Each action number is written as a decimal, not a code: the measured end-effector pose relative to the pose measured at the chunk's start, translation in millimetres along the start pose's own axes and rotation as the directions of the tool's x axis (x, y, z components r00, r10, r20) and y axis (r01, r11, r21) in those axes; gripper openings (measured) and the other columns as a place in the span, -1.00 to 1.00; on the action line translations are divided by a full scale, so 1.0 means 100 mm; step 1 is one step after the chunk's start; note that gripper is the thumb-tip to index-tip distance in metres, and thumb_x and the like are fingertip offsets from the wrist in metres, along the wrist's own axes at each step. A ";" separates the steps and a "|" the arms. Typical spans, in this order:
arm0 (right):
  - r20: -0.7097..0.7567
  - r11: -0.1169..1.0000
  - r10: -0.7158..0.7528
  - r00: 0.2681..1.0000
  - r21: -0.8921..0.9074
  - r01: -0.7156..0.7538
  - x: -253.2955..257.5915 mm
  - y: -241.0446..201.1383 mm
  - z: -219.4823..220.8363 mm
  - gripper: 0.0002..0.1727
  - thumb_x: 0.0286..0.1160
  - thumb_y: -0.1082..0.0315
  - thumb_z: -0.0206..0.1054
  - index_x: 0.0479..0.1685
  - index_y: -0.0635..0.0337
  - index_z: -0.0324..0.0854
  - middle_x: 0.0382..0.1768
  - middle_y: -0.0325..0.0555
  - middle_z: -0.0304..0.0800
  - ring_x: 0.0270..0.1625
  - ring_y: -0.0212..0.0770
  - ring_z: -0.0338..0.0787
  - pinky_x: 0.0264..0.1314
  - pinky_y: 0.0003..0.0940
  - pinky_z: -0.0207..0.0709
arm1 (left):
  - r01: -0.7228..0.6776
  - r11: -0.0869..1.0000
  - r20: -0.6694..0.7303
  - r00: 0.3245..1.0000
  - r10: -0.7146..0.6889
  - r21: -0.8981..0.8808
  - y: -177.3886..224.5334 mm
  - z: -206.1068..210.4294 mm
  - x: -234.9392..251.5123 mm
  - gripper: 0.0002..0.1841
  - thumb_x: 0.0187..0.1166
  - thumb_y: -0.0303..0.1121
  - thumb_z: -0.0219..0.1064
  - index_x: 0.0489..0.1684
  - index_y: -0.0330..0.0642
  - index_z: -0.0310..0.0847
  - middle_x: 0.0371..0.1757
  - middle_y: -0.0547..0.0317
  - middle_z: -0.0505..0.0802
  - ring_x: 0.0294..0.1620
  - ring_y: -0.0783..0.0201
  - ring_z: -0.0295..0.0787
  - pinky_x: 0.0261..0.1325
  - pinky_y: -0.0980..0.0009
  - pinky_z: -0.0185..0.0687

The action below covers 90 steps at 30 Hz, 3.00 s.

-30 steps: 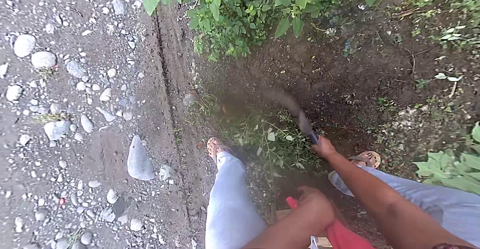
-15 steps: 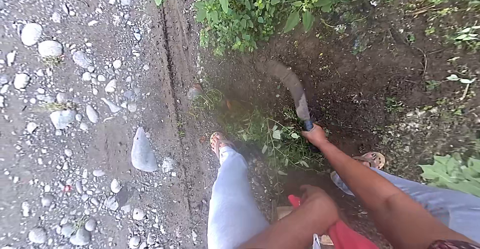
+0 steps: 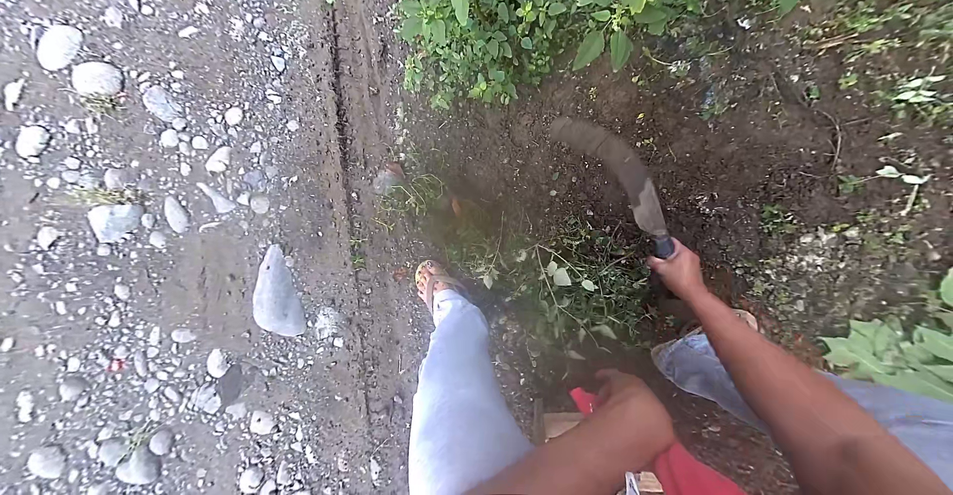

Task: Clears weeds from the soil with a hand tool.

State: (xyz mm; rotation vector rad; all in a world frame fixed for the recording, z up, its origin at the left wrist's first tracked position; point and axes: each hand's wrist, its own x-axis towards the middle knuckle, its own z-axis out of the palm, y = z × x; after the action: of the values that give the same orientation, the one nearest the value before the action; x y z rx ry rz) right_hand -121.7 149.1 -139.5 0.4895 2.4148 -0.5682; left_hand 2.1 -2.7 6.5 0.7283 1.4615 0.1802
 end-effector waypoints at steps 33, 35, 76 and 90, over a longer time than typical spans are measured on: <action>0.286 0.827 0.047 0.957 -0.548 0.123 0.29 0.11 -0.08 -0.39 0.51 0.27 0.43 0.60 0.14 0.49 0.30 0.39 0.74 0.38 0.44 0.71 0.33 0.49 0.49 | 0.026 0.997 0.104 0.994 -0.018 -0.076 0.07 -0.10 -0.25 -0.56 0.83 -0.34 -0.02 0.43 -0.54 0.51 0.53 -0.35 0.63 0.58 -0.27 0.53 0.52 -0.32 0.33; 0.227 0.913 0.009 0.974 -0.398 0.085 0.34 -0.08 -0.02 -0.41 0.50 0.28 0.44 0.55 0.22 0.53 0.26 0.40 0.75 0.34 0.41 0.73 0.35 0.46 0.49 | -0.014 0.995 0.019 1.000 0.016 -0.102 0.01 0.01 -0.12 -0.66 0.78 -0.33 0.12 0.19 -0.47 0.64 0.32 -0.31 0.73 0.37 -0.24 0.67 0.35 -0.28 0.49; 0.212 0.844 -0.042 0.976 -0.516 0.149 0.29 -0.19 -0.19 -0.45 0.58 0.27 0.42 0.53 0.23 0.52 0.21 0.45 0.76 0.33 0.47 0.73 0.31 0.49 0.48 | 0.018 0.999 0.109 0.994 -0.015 -0.031 0.06 -0.12 -0.33 -0.57 0.84 -0.37 -0.02 0.43 -0.56 0.47 0.49 -0.38 0.64 0.54 -0.29 0.56 0.44 -0.31 0.40; 0.344 0.663 0.034 0.938 -0.710 0.236 0.02 0.66 -0.48 -0.35 0.49 0.28 0.45 0.65 0.06 0.47 0.23 0.40 0.79 0.29 0.49 0.76 0.24 0.52 0.53 | -0.012 0.998 0.010 1.000 0.013 -0.056 -0.02 0.02 -0.11 -0.67 0.72 -0.30 0.25 0.07 -0.49 0.67 0.23 -0.35 0.75 0.30 -0.26 0.69 0.28 -0.32 0.51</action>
State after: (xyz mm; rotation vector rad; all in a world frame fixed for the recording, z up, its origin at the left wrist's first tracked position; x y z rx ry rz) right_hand -115.2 228.5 -124.4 -0.1075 2.1028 0.3172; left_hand 1.6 -10.2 14.6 0.6918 1.4364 0.2260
